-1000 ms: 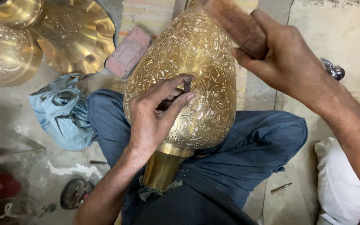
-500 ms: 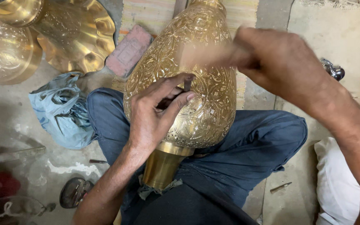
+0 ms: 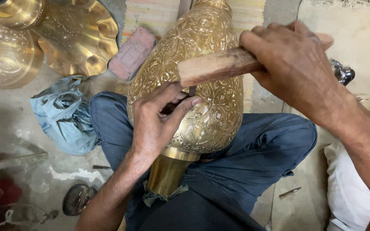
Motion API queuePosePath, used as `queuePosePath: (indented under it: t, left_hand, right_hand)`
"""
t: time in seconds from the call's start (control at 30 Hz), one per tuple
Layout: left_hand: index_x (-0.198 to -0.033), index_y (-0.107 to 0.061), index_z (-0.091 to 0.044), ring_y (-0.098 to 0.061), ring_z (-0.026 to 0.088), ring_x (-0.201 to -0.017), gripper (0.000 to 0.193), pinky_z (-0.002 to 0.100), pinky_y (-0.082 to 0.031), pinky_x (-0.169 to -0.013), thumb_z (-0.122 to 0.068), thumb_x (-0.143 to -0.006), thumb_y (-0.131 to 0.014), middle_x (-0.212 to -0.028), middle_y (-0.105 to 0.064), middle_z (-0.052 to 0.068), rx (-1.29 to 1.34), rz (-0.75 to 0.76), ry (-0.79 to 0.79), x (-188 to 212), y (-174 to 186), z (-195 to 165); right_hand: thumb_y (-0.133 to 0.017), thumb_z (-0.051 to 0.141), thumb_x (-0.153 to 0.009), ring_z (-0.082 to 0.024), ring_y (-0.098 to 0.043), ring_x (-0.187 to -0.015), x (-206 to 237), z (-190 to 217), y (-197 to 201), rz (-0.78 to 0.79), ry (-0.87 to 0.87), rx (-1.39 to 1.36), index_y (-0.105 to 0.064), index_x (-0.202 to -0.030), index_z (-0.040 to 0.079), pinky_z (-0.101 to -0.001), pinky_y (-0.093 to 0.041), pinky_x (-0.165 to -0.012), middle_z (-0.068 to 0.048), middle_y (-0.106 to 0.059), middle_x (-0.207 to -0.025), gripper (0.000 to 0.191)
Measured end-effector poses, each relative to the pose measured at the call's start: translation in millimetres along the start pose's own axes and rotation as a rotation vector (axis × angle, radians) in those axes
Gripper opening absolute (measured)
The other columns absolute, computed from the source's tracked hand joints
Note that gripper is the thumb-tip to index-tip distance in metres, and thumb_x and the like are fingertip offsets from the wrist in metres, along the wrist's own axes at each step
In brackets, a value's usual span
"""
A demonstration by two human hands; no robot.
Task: The person sits on the floor with a large engraved brass vessel held between their legs and chases its surface decoration. They hold a small punch against the embossed pattern with one hand and strike it repeatedly with a wooden mallet held in the other hand, repositioning the punch across the ornate surface throughout the episode.
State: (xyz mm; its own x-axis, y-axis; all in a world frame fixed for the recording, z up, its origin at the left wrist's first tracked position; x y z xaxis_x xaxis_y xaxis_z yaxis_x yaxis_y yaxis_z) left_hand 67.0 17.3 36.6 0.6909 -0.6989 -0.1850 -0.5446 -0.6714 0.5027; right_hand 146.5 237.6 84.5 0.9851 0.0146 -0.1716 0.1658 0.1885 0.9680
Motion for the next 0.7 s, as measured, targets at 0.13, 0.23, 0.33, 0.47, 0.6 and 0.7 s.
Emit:
queuePosePath:
  t: [0.13,0.23,0.33,0.47,0.6,0.7]
  left_hand:
    - [-0.124,-0.071,-0.003,-0.079,0.013,-0.087,0.035,0.027,-0.066,-0.072,-0.016,-0.093,-0.08,-0.104,-0.078,0.008,0.118,-0.006,0.043,0,0,2]
    - [-0.105,-0.075,-0.003,-0.078,0.014,-0.077,0.023,0.029,-0.06,-0.064,-0.019,-0.091,-0.085,-0.088,-0.079,0.007,-0.027,0.022,0.109,-1,0,4]
    - [-0.123,-0.071,-0.001,-0.078,0.013,-0.087,0.034,0.027,-0.063,-0.074,-0.015,-0.094,-0.08,-0.105,-0.077,0.009,0.059,-0.007,-0.023,0,3,-4]
    - [-0.113,-0.072,-0.002,-0.076,0.013,-0.08,0.027,0.028,-0.06,-0.068,-0.016,-0.092,-0.083,-0.094,-0.077,0.007,-0.001,-0.009,0.007,0,3,-3]
    - [-0.116,-0.072,-0.003,-0.078,0.013,-0.08,0.031,0.026,-0.062,-0.067,-0.017,-0.092,-0.083,-0.095,-0.078,0.007,0.047,-0.006,0.078,0,2,0]
    - [-0.122,-0.071,-0.003,-0.078,0.013,-0.084,0.032,0.027,-0.063,-0.068,-0.016,-0.093,-0.081,-0.099,-0.078,0.008,0.053,0.004,0.044,1,3,-1]
  right_hand:
    - [-0.071,0.017,-0.096,-0.018,-0.074,-0.082,-1,-11,-12,0.212,-0.317,-0.46,-0.053,-0.118,0.006,-0.0353,-0.062,-0.069,-0.006,-0.07,-0.086,0.031]
    - [-0.078,0.011,-0.083,-0.027,-0.073,-0.084,-4,15,7,-0.09,0.148,0.17,-0.058,-0.105,0.004,-0.0459,-0.057,-0.075,-0.009,-0.071,-0.086,0.031]
    - [-0.074,0.02,-0.099,-0.02,-0.073,-0.082,-1,-8,-6,0.25,-0.398,-0.3,-0.054,-0.113,0.006,-0.0389,-0.059,-0.07,-0.009,-0.067,-0.083,0.028]
    - [-0.078,0.015,-0.084,-0.025,-0.072,-0.084,-7,11,11,0.001,0.011,0.063,-0.057,-0.106,0.006,-0.0425,-0.056,-0.072,-0.009,-0.069,-0.087,0.031]
    - [-0.077,0.014,-0.083,-0.026,-0.072,-0.082,-5,9,6,-0.014,0.036,0.027,-0.056,-0.104,0.005,-0.0439,-0.057,-0.073,-0.009,-0.069,-0.086,0.031]
    - [-0.08,0.016,-0.089,-0.028,-0.07,-0.083,-2,3,1,-0.027,0.042,0.025,-0.057,-0.105,0.006,-0.0437,-0.056,-0.075,-0.011,-0.067,-0.086,0.03]
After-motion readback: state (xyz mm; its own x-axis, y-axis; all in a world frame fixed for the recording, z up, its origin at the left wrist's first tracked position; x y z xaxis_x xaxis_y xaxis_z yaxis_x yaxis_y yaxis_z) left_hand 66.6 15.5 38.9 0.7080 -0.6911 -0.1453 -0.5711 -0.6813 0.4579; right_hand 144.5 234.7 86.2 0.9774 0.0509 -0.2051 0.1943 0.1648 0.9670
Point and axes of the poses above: each hand's wrist, its own x-axis away from the middle knuckle, its own y-axis out of the back of the hand, z = x × y, the point moved 5 cm from there along -x, towards the middle knuckle
